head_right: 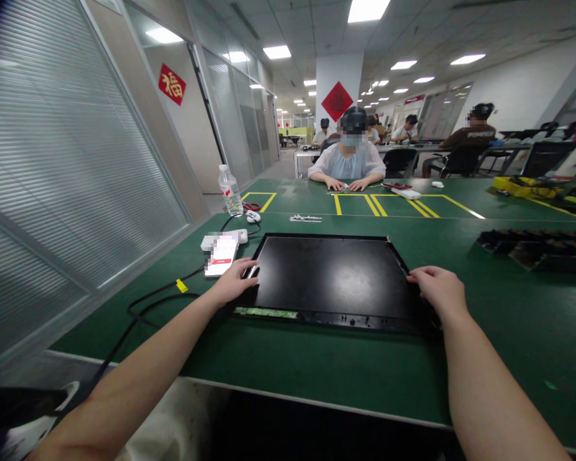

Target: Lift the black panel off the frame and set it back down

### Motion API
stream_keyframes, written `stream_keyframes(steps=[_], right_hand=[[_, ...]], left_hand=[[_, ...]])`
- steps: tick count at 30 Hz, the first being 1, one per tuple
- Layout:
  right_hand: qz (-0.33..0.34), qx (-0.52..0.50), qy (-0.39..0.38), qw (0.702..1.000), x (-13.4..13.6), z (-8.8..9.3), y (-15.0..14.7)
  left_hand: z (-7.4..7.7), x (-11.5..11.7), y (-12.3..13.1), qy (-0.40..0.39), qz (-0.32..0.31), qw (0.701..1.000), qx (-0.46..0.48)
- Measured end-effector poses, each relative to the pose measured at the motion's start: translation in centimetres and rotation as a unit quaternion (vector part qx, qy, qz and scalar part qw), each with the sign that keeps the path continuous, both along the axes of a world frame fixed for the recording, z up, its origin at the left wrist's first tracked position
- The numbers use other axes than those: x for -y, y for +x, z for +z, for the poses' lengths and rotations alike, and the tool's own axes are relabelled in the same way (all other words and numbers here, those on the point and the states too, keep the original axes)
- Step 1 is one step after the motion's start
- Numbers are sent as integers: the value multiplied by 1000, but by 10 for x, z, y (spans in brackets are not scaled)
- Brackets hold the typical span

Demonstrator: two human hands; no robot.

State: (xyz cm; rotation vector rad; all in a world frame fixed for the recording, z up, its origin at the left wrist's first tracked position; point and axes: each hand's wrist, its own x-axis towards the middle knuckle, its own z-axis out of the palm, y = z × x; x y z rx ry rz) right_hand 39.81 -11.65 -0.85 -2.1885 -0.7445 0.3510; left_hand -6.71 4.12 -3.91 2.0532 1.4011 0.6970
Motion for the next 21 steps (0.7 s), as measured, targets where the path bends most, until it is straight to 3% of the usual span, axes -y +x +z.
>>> stream_keyframes(steps=[6,13,21], right_hand=[[3,16,-7,1000,-3,-5,6],[14,24,4,1000,-3,-9,9],[11,25,29,999,-3,-13,10]], left_hand=[[11,11,-3,17,-40,999,-13],[36,20,-12,36,-224,973,-41],[45,20,-19,10,-271,962,-38]])
